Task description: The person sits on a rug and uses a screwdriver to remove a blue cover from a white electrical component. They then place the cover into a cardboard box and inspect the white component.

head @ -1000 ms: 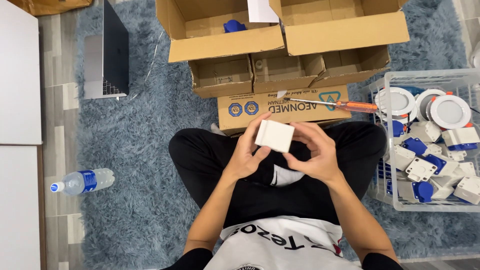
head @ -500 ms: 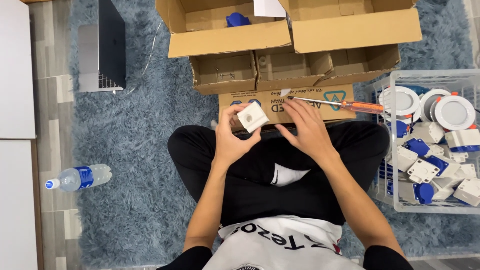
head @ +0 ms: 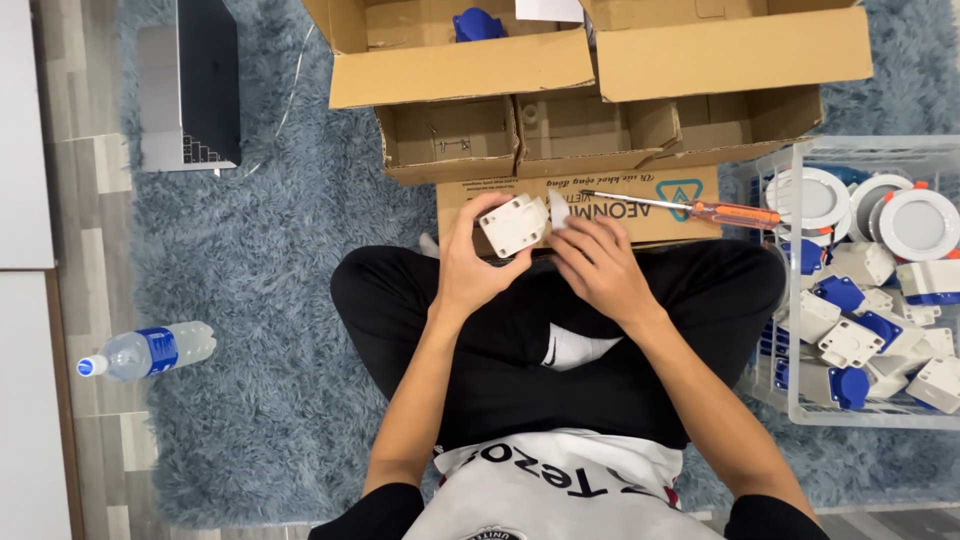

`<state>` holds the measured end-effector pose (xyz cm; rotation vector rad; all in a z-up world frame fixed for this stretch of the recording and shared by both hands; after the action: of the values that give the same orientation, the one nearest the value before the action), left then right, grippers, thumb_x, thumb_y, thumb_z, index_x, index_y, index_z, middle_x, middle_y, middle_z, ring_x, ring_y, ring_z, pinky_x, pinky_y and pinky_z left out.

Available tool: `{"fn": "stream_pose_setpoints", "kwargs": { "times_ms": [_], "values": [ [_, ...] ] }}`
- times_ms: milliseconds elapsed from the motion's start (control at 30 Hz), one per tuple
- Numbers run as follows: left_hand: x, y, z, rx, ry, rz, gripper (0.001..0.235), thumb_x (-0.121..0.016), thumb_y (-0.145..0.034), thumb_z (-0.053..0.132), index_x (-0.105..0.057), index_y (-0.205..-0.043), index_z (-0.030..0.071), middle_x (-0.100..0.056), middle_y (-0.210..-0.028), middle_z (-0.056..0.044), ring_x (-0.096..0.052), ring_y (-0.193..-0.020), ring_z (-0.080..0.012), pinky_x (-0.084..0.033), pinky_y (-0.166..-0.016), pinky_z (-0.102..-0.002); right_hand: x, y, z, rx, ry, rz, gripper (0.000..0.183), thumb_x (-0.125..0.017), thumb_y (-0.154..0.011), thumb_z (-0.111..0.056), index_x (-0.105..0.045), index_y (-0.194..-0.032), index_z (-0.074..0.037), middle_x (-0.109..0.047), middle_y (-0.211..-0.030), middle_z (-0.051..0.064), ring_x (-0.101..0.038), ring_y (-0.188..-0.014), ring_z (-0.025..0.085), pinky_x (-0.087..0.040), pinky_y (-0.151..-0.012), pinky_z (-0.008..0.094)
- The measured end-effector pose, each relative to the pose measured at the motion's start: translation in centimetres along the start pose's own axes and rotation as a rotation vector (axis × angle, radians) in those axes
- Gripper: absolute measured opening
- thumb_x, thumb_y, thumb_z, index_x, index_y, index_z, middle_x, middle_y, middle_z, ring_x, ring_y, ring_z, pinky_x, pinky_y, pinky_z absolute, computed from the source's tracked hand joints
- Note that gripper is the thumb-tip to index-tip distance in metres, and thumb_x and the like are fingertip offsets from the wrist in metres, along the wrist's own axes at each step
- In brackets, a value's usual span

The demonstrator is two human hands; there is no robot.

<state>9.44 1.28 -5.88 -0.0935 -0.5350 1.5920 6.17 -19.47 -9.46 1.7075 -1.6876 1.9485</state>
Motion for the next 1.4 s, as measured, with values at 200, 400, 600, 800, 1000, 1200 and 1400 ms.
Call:
{"fn": "stream_pose_setpoints", "kwargs": {
  "times_ms": [200, 400, 600, 800, 1000, 1200, 1400],
  "values": [
    [-0.7, -0.4, -0.2, -0.002, 0.015, -0.017, 0.069, -0.1, -0.072, 0.011, -0.068, -0.133, 0.011, -0.079, -0.128, -0.002, -0.075, -0.118, -0.0255, -0.058, -0.107, -0.04, 1.4, 1.2, 0.7, -0.043, -0.159, 0.126, 0.016, -0.085, -0.094, 0.004, -0.086, -0.104, -0.008, -0.081, -0.104, 0.005, -0.08, -0.102, 0.028, -0.061, -0.102, 0.05],
    [-2.1, -0.2, -1.4, -0.004, 0.027, -0.05, 0.067, -0.102, -0.073, 0.018, -0.069, -0.13, 0.011, -0.08, -0.128, -0.003, -0.076, -0.118, -0.0246, -0.059, -0.108, -0.039, 4.3, 1.8, 3.5, -0.245, -0.273, 0.286, 0.026, -0.079, -0.092, 0.023, -0.086, -0.111, 0.007, -0.067, -0.104, 0.018, -0.078, -0.092, 0.039, -0.066, -0.08, 0.048],
    [-3.2, 0.2, -1.5, 0.07, 0.068, -0.07, 0.065, -0.102, -0.076, 0.022, -0.068, -0.13, 0.013, -0.081, -0.128, -0.002, -0.076, -0.121, -0.0241, -0.059, -0.109, -0.038, 6.6, -1.2, 4.3, -0.385, -0.511, 0.329, 0.013, -0.082, -0.098, 0.02, -0.077, -0.108, 0.013, -0.058, -0.114, 0.024, -0.077, -0.1, 0.038, -0.065, -0.09, 0.048],
    [-3.4, 0.3, -2.0, 0.095, 0.038, -0.102, 0.068, -0.101, -0.075, 0.029, -0.067, -0.132, 0.015, -0.081, -0.13, 0.001, -0.076, -0.12, -0.0217, -0.059, -0.108, -0.034, 4.6, -2.3, 3.6, -0.457, -0.732, 0.192, 0.012, -0.07, -0.107, 0.013, -0.059, -0.111, 0.011, -0.074, -0.105, 0.025, -0.08, -0.1, 0.038, -0.061, -0.09, 0.044],
    [-3.4, 0.2, -1.9, 0.066, 0.03, -0.13, 0.065, -0.099, -0.078, 0.03, -0.065, -0.131, 0.015, -0.08, -0.132, 0.001, -0.076, -0.122, -0.0229, -0.058, -0.108, -0.036, 3.6, -4.0, 3.4, -0.404, -0.588, 0.032, 0.015, -0.083, -0.1, 0.006, -0.084, -0.115, 0.003, -0.08, -0.104, 0.017, -0.079, -0.088, 0.033, -0.061, -0.082, 0.042],
    [-3.4, 0.2, -2.4, 0.04, 0.024, -0.174, 0.062, -0.099, -0.08, 0.029, -0.066, -0.131, 0.015, -0.08, -0.133, 0.0, -0.076, -0.122, -0.0244, -0.056, -0.107, -0.037, 2.8, -4.0, 3.7, -0.404, -0.597, -0.071, 0.012, -0.082, -0.104, -0.003, -0.086, -0.115, -0.005, -0.08, -0.103, 0.012, -0.076, -0.086, 0.029, -0.06, -0.081, 0.04],
    [-3.3, -0.1, -2.1, 0.024, 0.019, -0.188, 0.061, -0.098, -0.082, 0.03, -0.065, -0.131, 0.015, -0.079, -0.133, -0.001, -0.076, -0.121, -0.0264, -0.057, -0.105, -0.039, 3.1, -5.6, 2.9, -0.328, -0.562, -0.112, 0.013, -0.077, -0.108, -0.006, -0.086, -0.116, -0.008, -0.077, -0.102, 0.012, -0.07, -0.087, 0.03, -0.056, -0.082, 0.038]
  ]
}}
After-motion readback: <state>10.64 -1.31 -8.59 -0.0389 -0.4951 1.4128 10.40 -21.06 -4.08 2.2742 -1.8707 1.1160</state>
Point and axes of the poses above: each hand's wrist, its own y-axis away from the middle knuckle, its own x-axis out of the back of the hand, z = x × y, the point moved 4 cm from there along -y, towards the middle knuckle
